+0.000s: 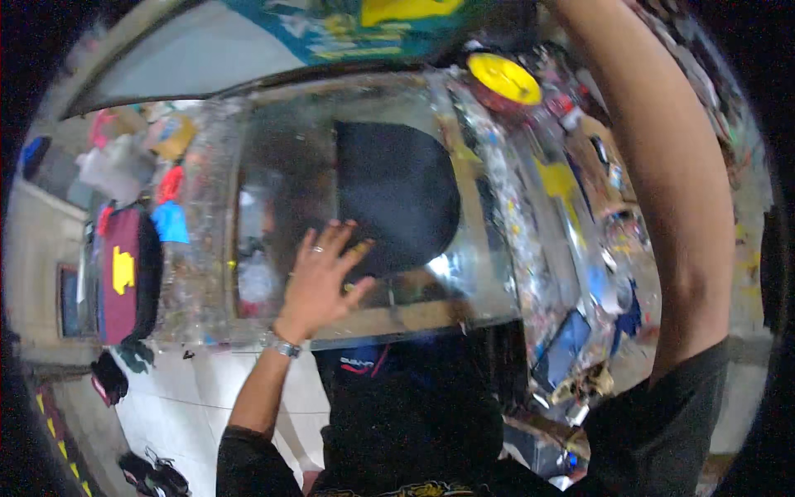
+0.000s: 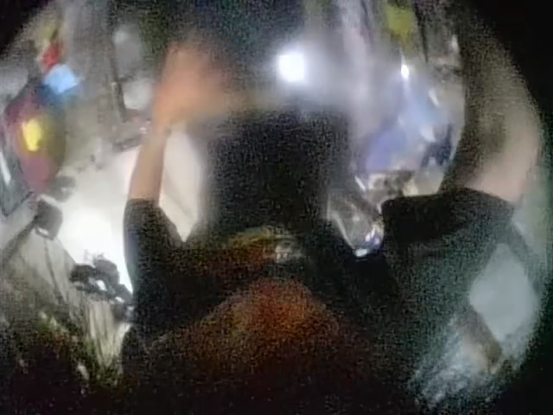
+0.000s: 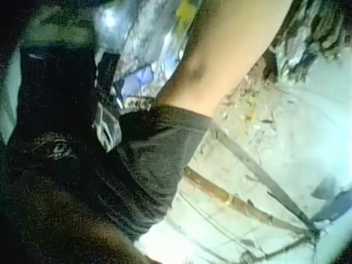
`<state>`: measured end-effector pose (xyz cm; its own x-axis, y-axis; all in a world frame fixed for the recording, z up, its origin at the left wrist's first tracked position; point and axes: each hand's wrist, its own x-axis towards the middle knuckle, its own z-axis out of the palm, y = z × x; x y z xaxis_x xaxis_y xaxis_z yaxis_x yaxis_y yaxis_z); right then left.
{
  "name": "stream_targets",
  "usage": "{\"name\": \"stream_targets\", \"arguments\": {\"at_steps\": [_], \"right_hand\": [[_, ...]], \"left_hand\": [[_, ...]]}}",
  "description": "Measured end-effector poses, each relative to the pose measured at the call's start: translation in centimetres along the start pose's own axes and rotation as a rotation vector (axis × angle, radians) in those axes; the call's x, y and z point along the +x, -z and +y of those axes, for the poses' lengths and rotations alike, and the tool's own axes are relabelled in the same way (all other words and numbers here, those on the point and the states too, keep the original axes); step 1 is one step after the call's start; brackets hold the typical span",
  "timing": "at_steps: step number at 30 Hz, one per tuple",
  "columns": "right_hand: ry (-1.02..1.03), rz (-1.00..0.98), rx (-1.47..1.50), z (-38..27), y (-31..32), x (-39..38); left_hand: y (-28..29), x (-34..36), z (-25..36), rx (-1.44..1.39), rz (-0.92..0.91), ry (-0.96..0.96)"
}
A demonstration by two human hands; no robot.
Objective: The person applies yellow ink to a screen and uses a squeegee to print a logo onto hats, placing each finished hat aside.
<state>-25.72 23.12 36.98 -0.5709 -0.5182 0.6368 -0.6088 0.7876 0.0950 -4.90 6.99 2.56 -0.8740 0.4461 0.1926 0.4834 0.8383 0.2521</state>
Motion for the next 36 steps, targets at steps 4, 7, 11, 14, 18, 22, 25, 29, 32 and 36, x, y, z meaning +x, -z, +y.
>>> {"name": "stream_targets", "arguments": {"at_steps": [4, 7, 11, 14, 18, 22, 25, 29, 32, 36], "right_hand": [[-0.098, 0.034, -0.002, -0.3, 0.4, 0.1], [-0.195, 0.008, 0.007, -1.3, 0.8, 0.0], [-0.222, 0.087, -0.047, -2.0, 0.6, 0.0], [-0.250, -0.099, 0.022, -1.7, 0.4, -1.0], [-0.093, 0.173, -0.175, -4.0, -1.9, -8.6], [-0.040, 0.049, 0.183, -7.2, -5.2, -18.9], [-0.064, -0.380, 0.267, -6.2, -7.7, -22.9], [-0.137, -0.821, 0.349, -6.2, -8.2, -25.2], [0.045, -0.495, 0.216, -6.6, -12.1, -28.4], [0.176, -0.331, 0.165, -2.8, -17.8, -22.6]], "left_hand": [[0.0, -0.6, 0.1, -0.023, 0.005, 0.009], [-0.1, -0.9, 0.1, -0.039, -0.006, 0.029], [0.2, -0.7, 0.3, -0.021, 0.003, 0.028], [2.5, -0.7, 1.1, -0.192, 0.221, 0.101], [10.1, 1.9, 3.2, -1.036, 0.922, 0.394], [7.9, -1.6, 2.0, -1.455, 1.020, 0.819], [3.4, -5.5, 1.6, -1.398, 0.763, 0.929], [-1.0, -7.5, -0.5, -1.258, 0.527, 0.996], [-1.0, -6.6, 0.4, -1.216, 0.550, 1.009], [-0.4, -7.3, 0.3, -1.202, 0.543, 1.066]]}}
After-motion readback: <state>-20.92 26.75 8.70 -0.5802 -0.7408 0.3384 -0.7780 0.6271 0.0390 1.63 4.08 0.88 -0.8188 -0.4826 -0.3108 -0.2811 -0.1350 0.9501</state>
